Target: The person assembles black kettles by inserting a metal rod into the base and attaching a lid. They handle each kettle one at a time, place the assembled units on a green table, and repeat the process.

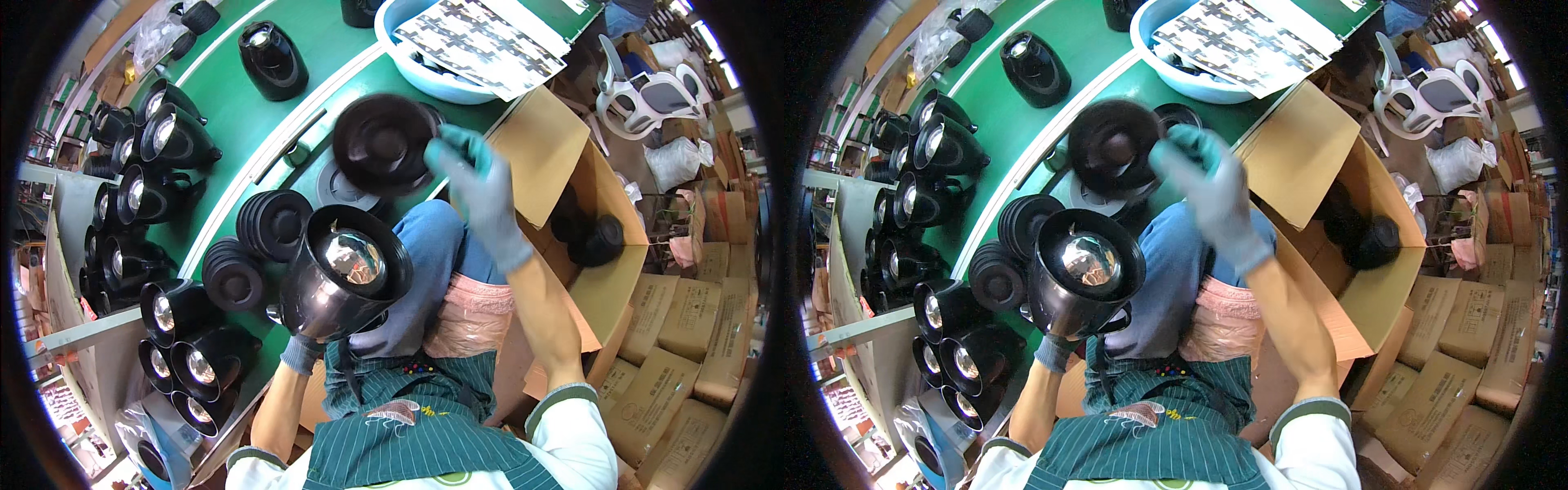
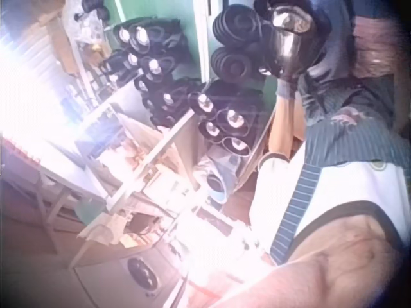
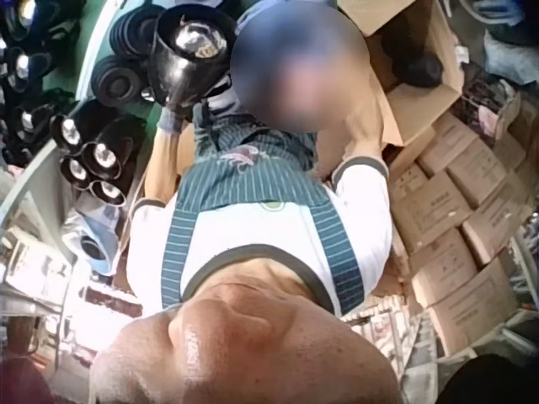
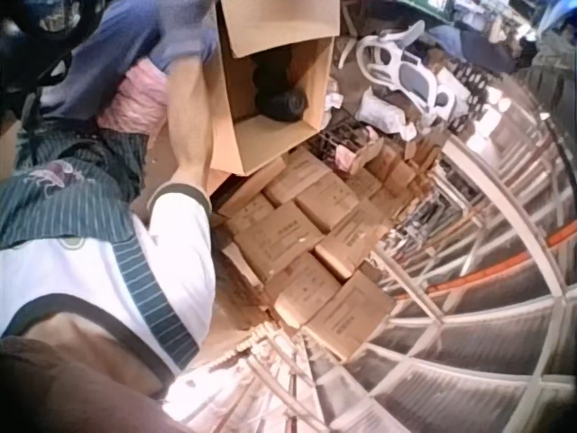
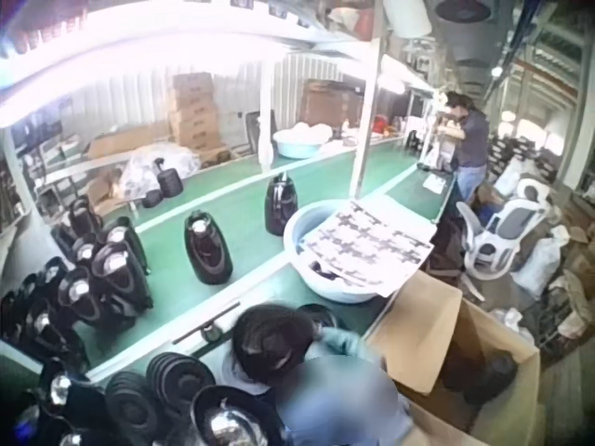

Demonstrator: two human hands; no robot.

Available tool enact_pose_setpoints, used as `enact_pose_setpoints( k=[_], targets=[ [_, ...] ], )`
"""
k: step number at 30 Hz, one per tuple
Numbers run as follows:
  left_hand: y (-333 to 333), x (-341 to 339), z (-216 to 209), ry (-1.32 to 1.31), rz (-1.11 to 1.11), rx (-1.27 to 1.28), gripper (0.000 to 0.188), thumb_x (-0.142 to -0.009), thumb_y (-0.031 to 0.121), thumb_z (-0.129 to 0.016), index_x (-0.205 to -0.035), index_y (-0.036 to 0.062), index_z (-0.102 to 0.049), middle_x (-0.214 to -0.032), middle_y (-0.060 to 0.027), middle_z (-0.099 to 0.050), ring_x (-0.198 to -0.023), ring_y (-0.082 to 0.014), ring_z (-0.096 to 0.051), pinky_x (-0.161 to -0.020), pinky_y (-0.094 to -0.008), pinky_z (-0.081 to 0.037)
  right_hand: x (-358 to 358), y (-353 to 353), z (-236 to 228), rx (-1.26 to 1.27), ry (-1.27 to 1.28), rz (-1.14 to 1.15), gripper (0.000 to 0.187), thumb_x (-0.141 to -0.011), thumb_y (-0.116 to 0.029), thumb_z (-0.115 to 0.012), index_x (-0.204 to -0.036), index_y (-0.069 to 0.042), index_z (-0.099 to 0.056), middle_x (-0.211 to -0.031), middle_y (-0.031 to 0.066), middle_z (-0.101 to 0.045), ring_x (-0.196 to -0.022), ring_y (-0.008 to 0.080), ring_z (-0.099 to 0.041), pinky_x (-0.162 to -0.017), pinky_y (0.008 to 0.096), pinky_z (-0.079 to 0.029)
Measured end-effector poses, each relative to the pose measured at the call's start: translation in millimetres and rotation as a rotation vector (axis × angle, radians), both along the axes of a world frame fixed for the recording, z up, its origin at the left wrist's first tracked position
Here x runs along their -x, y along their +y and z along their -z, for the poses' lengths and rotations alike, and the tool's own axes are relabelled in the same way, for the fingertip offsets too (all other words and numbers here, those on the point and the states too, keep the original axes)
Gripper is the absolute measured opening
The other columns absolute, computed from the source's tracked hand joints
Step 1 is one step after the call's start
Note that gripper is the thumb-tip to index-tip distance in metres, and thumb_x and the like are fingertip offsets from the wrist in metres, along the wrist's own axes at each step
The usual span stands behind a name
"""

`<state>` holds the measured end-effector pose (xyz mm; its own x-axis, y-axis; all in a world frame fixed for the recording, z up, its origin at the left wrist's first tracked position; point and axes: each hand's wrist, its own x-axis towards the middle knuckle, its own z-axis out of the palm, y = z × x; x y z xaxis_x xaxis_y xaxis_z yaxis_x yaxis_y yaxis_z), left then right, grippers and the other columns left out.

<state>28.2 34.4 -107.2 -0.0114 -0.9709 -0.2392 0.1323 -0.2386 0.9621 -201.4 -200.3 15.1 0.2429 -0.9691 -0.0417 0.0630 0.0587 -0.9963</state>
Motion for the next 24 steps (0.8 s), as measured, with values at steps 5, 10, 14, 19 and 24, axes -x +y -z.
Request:
enact_pose_setpoints(
  k=[5,10,14,19,24],
  targets=[
    [7.2,6.1,-7.0,-0.016,0.05,0.02,0.065,-0.098,0.003,-0.064,-0.158,0.0037,-0.038,-0.157,-0.0163,-0.047,-0.142,-0.0271,-0.051,-0.12,-0.0435,-0.043,35.5,78.0,-26.3,0.701,0.112,-0.312,0.051,-0.072,-0.022,-0.091,-0.11,-0.004,-0.062,-0.151,0.0262,-0.05,-0.12,0.0309,-0.067,-0.105,0.0428,-0.052],
    [20.5,8.6,-18.0,-0.036,0.131,0.033,0.064,-0.101,0.003,-0.062,-0.159,0.0046,-0.036,-0.159,-0.0164,-0.046,-0.143,-0.0277,-0.05,-0.121,-0.0443,-0.042,64.7,112.8,-50.0,0.949,0.232,-0.453,0.056,-0.069,-0.039,-0.093,-0.106,-0.016,-0.057,-0.154,0.0287,-0.045,-0.138,0.0505,-0.05,-0.113,0.0591,-0.044],
    [20.2,14.9,-28.2,-0.051,0.242,0.056,0.062,-0.102,0.004,-0.06,-0.16,0.0053,-0.035,-0.16,-0.0165,-0.045,-0.144,-0.0282,-0.049,-0.122,-0.045,-0.042,80.6,125.8,-48.3,1.198,0.32,-0.391,0.047,-0.075,-0.036,-0.09,-0.097,-0.012,-0.056,-0.151,0.0293,-0.048,-0.136,0.0505,-0.052,-0.112,0.0596,-0.045],
    [14.7,18.2,-28.8,-0.007,0.338,-0.026,0.061,-0.104,0.004,-0.057,-0.161,0.0061,-0.034,-0.161,-0.0166,-0.044,-0.145,-0.0288,-0.048,-0.123,-0.0458,-0.041,91.9,135.4,-54.2,0.811,0.154,-0.394,0.041,-0.08,-0.026,-0.09,-0.089,-0.007,-0.055,-0.144,0.0267,-0.057,-0.134,0.0493,-0.055,-0.111,0.0568,-0.047],
    [6.2,27.9,-28.4,0.035,0.392,0.139,0.06,-0.106,0.007,-0.056,-0.161,0.0071,-0.033,-0.162,-0.0166,-0.042,-0.147,-0.029,-0.046,-0.124,-0.0455,-0.04,96.0,136.9,-39.3,0.745,-0.009,-0.357,0.04,-0.077,-0.019,-0.092,-0.101,-0.005,-0.063,-0.14,0.0251,-0.06,-0.132,0.0427,-0.059,-0.112,0.0497,-0.047]
  ],
)
